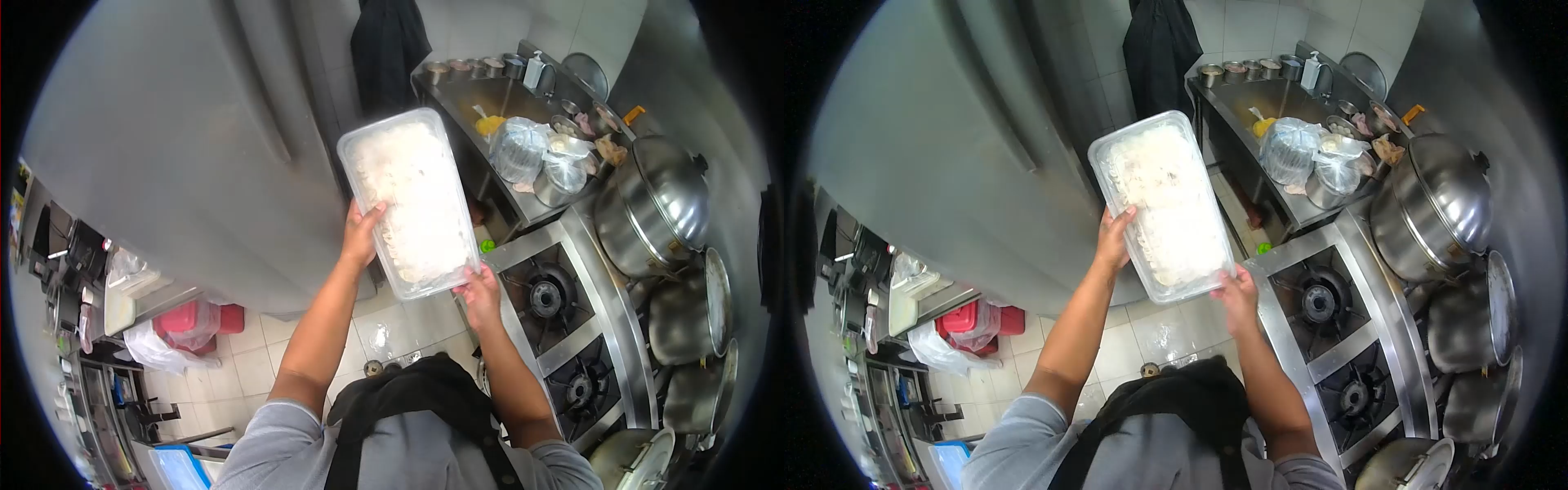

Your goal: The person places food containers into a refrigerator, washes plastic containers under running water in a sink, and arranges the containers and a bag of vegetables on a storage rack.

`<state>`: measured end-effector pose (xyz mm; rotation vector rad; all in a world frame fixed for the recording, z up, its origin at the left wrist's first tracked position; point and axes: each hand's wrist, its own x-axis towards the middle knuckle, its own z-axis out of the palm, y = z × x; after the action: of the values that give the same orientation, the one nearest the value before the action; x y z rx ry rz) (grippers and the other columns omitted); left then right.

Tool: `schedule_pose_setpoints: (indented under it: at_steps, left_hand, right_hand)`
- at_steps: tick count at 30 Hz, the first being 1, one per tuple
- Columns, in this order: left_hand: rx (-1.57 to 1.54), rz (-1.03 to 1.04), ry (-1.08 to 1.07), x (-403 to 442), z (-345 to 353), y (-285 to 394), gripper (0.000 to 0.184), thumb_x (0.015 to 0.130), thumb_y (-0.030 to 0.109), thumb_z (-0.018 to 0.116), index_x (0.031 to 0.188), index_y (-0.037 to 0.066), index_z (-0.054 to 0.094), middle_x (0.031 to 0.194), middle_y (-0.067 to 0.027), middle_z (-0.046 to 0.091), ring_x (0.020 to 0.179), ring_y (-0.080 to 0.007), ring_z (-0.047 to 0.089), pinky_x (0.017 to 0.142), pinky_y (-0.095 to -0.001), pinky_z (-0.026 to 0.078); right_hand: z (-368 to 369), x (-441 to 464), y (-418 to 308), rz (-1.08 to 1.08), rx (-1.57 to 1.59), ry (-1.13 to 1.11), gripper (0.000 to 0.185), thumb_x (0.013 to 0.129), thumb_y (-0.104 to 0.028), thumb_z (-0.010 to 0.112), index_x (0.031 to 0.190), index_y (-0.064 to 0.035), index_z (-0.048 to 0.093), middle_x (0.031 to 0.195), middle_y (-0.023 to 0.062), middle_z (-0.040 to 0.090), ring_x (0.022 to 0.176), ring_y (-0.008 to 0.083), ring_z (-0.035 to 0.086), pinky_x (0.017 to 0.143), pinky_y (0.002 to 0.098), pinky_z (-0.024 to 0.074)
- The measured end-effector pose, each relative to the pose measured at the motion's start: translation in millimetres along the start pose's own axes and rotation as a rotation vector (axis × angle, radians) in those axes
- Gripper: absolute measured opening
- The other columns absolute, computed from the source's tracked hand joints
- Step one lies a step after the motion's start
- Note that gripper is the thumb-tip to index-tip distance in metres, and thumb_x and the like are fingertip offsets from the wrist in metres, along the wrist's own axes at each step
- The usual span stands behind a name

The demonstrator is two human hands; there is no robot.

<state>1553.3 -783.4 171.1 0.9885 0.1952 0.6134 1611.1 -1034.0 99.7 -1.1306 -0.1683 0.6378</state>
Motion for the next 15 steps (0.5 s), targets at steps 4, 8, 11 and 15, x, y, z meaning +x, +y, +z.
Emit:
schedule_pose_setpoints:
  at_steps: [4,8,11,15]
  left_hand:
    - [-0.026,0.035,-0.010,-25,17,-4,0.066,0.087,0.019,0.065,0.141,0.005,0.032,0.133,-0.0127,0.049,0.123,-0.0264,0.048,0.101,-0.0418,0.043]
    - [0.027,0.058,-0.049,-34,40,8,0.068,0.088,0.020,0.066,0.144,0.006,0.029,0.136,-0.0114,0.047,0.125,-0.0258,0.046,0.104,-0.0421,0.040]
    - [-0.028,0.086,-0.118,-37,63,16,0.064,0.090,0.016,0.064,0.144,0.005,0.031,0.136,-0.0086,0.047,0.126,-0.0213,0.043,0.106,-0.0375,0.035]
    - [0.017,0.093,-0.185,-37,81,21,0.072,0.088,0.022,0.068,0.147,0.008,0.027,0.141,-0.0074,0.043,0.130,-0.0233,0.040,0.108,-0.0409,0.033]
  right_hand:
    - [6,-18,-1,-0.002,0.068,-0.187,0.045,0.087,-0.011,0.067,0.129,-0.0064,0.050,0.121,0.0044,0.059,0.106,0.0150,0.057,0.084,0.0324,0.0478]
    - [-11,-9,-21,0.004,0.045,-0.224,0.048,0.086,-0.011,0.068,0.130,-0.0071,0.050,0.120,0.0026,0.059,0.108,0.0139,0.056,0.089,0.0330,0.0457]
    - [-20,-11,-44,-0.086,0.089,-0.256,0.049,0.087,-0.011,0.068,0.132,-0.0071,0.049,0.121,0.0017,0.058,0.111,0.0142,0.054,0.093,0.0333,0.0434]
    - [-38,-3,-58,-0.070,0.016,-0.284,0.049,0.087,-0.008,0.067,0.133,-0.0069,0.048,0.125,0.0028,0.056,0.116,0.0157,0.051,0.100,0.0330,0.0387]
